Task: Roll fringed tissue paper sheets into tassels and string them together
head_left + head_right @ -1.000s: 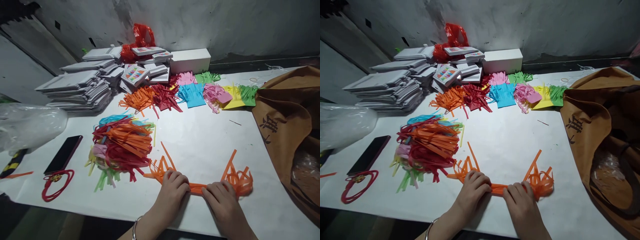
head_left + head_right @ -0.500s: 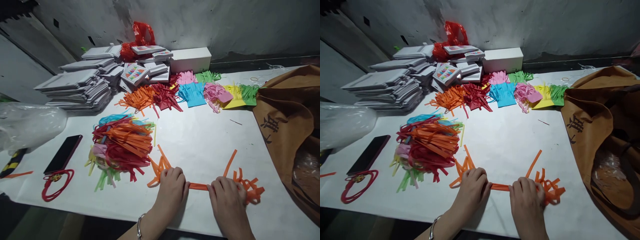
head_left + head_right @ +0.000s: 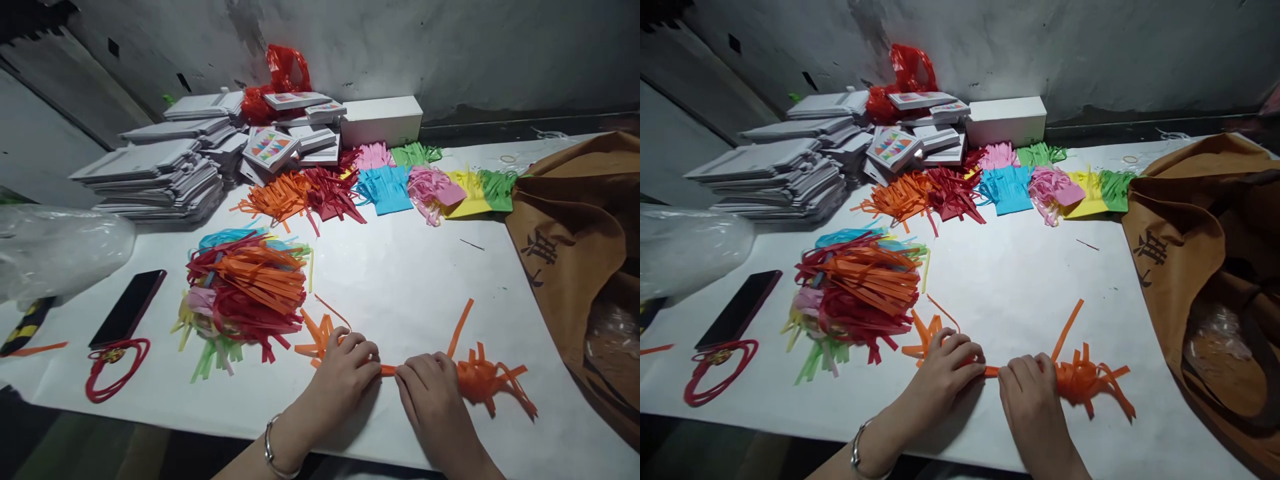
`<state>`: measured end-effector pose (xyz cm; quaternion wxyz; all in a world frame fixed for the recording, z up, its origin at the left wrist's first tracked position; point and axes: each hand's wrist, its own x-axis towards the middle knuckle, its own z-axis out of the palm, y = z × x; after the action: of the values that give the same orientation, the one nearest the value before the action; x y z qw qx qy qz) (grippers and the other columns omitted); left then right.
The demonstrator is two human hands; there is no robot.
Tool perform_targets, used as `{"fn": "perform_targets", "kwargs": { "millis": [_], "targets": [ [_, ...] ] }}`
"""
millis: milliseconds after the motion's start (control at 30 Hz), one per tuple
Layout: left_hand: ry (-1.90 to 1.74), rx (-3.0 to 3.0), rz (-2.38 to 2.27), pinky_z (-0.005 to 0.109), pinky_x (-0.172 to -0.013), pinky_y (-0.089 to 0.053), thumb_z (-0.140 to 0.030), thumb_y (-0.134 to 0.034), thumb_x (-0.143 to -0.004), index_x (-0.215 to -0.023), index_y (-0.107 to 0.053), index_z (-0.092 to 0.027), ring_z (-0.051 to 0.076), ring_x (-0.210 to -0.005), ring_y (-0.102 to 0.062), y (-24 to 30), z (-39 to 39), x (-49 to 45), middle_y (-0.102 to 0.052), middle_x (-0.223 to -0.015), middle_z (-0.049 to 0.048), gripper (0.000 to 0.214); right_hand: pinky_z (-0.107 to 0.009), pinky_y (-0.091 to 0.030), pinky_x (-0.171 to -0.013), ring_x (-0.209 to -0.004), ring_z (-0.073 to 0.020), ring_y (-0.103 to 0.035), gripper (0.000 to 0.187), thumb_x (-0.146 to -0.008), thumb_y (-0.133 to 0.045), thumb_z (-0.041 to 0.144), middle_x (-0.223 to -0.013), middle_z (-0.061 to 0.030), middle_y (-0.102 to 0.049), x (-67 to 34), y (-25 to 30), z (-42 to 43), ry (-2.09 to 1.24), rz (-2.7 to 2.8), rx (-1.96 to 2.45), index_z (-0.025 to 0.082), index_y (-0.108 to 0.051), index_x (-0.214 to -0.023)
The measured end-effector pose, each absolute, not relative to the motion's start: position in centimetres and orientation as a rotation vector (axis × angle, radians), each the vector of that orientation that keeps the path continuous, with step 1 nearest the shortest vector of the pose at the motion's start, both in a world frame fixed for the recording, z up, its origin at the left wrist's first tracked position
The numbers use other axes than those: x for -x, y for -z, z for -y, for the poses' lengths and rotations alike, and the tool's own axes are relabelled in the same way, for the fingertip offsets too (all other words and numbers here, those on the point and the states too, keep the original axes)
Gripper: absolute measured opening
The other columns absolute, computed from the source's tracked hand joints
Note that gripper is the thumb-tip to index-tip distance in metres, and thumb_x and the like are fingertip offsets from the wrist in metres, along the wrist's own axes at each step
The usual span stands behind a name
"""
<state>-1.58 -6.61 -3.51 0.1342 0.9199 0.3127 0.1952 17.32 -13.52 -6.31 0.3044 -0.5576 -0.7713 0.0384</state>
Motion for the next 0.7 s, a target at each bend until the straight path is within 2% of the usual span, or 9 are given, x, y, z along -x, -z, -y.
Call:
{"fn": "perform_targets", "kwargs": {
  "millis": [100, 267, 400, 500, 700],
  "targets": [
    [-0.614, -2.639, -0.865, 0.046, -0.094, -0.033, -0.009, -0.055, -0.097, -0.093, -0.067, -0.02, 0.022, -0.094, -0.057, 3.9, 6.6, 1.7, -0.072, -0.1, 0.0028, 0.017, -0.043, -0.032, -0.09, -0.081, -0.0198, -0.052, 0.02, -0.104, -0.045, 0.015, -0.083, -0.0014, -0.061, -16.7, 6.2, 13.1, -0.119, 2.062, 1.453, 0.02, -0.061, -0.093],
    [-0.624, -2.424, -0.948, 0.042, -0.086, -0.036, -0.011, -0.06, -0.093, -0.083, -0.064, -0.019, 0.021, -0.088, -0.057, 4.3, 6.6, 1.5, -0.07, -0.092, 0.0025, 0.014, -0.043, -0.032, -0.092, -0.08, -0.0196, -0.051, 0.024, -0.103, -0.042, 0.011, -0.08, -0.0004, -0.06, -16.8, 6.6, 12.8, -0.123, 2.101, 1.449, 0.021, -0.059, -0.088],
    [-0.554, -2.354, -1.052, 0.044, -0.086, -0.038, -0.014, -0.063, -0.092, -0.083, -0.066, -0.02, 0.022, -0.087, -0.057, 4.0, 6.8, 1.3, -0.07, -0.09, 0.0022, 0.011, -0.049, -0.031, -0.1, -0.084, -0.0205, -0.054, 0.026, -0.103, -0.039, 0.01, -0.084, -0.0014, -0.062, -18.8, 6.6, 13.5, -0.113, 2.045, 1.541, 0.021, -0.06, -0.092],
    [-0.496, -2.347, -1.164, 0.045, -0.085, -0.039, -0.01, -0.058, -0.092, -0.081, -0.065, -0.02, 0.022, -0.085, -0.057, 3.5, 7.1, 0.8, -0.069, -0.09, 0.0026, 0.016, -0.053, -0.03, -0.106, -0.091, -0.0214, -0.057, 0.024, -0.103, -0.04, 0.012, -0.093, -0.0025, -0.064, -19.8, 6.4, 14.1, -0.097, 2.003, 1.65, 0.022, -0.061, -0.094],
    [-0.363, -2.478, -1.331, 0.05, -0.085, -0.041, -0.008, -0.052, -0.089, -0.079, -0.061, -0.017, 0.024, -0.082, -0.056, 2.7, 7.3, -0.2, -0.065, -0.087, 0.0053, 0.017, -0.059, -0.032, -0.105, -0.093, -0.0251, -0.058, 0.025, -0.102, -0.039, 0.014, -0.091, -0.0047, -0.063, -19.0, 6.0, 14.1, -0.028, 1.951, 1.829, 0.022, -0.058, -0.088]
  ]
}}
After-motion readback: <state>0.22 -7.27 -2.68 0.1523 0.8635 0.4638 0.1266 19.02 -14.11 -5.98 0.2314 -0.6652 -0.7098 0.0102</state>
